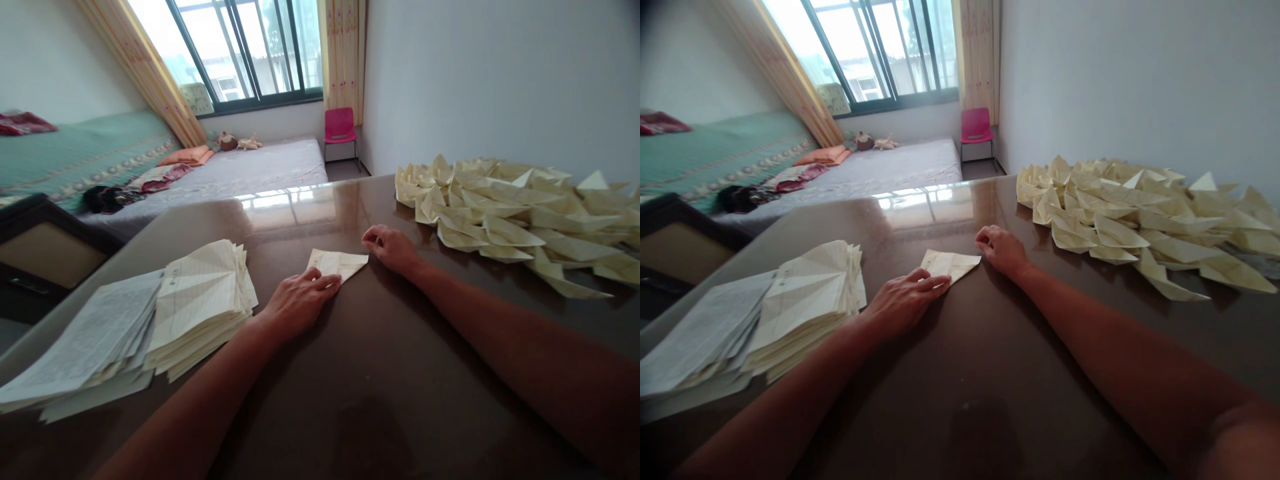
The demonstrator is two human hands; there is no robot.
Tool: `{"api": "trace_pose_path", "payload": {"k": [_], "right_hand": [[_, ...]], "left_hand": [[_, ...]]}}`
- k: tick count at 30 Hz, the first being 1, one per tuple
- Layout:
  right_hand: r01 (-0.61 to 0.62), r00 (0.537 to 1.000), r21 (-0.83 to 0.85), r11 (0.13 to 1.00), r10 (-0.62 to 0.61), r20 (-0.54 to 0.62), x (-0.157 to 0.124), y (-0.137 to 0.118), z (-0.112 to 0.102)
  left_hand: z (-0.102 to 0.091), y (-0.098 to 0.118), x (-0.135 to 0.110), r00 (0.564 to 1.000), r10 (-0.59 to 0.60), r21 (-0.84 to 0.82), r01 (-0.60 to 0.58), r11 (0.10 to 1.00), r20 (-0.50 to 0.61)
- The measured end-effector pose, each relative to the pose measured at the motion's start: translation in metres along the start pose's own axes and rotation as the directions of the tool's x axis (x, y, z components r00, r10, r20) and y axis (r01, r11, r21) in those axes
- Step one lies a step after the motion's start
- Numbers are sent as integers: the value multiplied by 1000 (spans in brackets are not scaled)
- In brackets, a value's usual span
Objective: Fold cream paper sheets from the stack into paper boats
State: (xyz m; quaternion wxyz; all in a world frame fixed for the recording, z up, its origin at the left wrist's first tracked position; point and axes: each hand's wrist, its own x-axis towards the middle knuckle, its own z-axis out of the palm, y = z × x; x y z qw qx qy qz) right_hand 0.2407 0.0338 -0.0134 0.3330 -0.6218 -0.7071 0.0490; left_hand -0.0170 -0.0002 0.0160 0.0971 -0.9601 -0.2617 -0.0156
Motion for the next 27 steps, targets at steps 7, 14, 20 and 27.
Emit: {"api": "trace_pose_path", "payload": {"k": [7,14,20,27], "right_hand": [[460,820,141,877,-480,313,-15,-38,-17],[551,743,-205,809,-364,562,-25,-63,-21],[551,780,-180,815,-426,459,-21,-44,-7],[564,794,-59,824,-521,315,-16,-26,3]], "left_hand": [[2,0,1,1000,-11,-5,11,1000,1],[5,-17,-5,997,-73,-52,73,996,-15],[0,-34,-14,993,-117,-59,118,991,23],[-3,-24,-12,999,-10,-10,10,1000,35]]}}
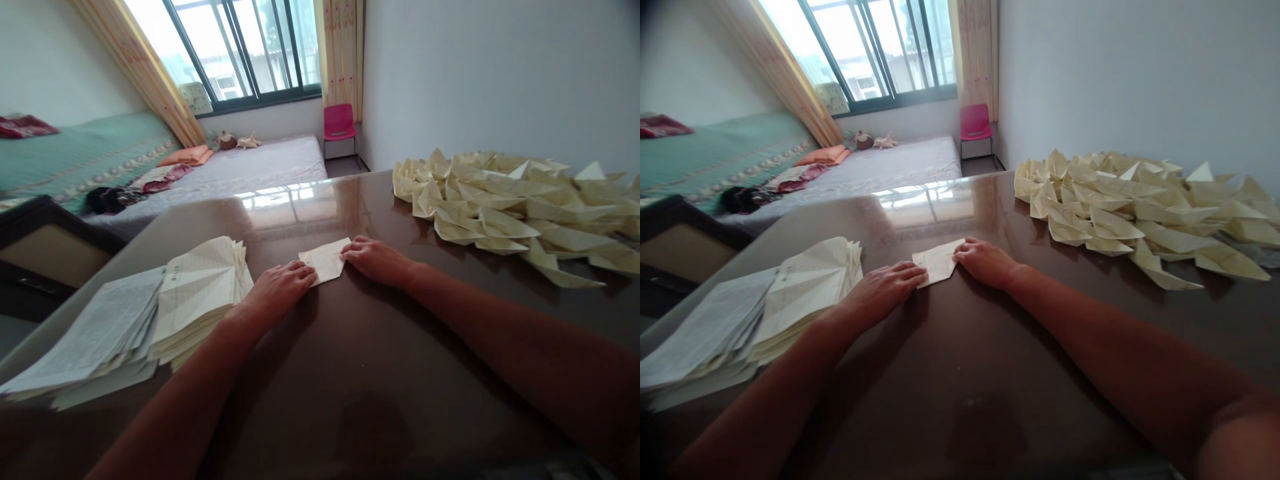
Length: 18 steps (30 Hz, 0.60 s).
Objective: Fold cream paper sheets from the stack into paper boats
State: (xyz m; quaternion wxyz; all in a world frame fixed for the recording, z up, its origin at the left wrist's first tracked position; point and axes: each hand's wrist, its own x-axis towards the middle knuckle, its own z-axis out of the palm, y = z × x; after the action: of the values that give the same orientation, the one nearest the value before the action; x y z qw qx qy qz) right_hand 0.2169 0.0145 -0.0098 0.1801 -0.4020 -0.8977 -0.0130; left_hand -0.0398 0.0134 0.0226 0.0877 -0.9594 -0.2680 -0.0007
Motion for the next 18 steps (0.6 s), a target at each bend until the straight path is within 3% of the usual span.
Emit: {"api": "trace_pose_path", "payload": {"k": [5,11,18], "right_hand": [[75,997,51,996,-74,-28,-1,0,1],[50,999,-18,999,-50,6,-2,1,2],[85,996,141,986,-86,6,-3,2,-4]], "left_hand": [[-7,10,1,998,-4,-25,5,1000,63],[-7,22,6,999,8,40,-10,999,51],[-8,27,7,1000,4,152,-6,988,13]]}}
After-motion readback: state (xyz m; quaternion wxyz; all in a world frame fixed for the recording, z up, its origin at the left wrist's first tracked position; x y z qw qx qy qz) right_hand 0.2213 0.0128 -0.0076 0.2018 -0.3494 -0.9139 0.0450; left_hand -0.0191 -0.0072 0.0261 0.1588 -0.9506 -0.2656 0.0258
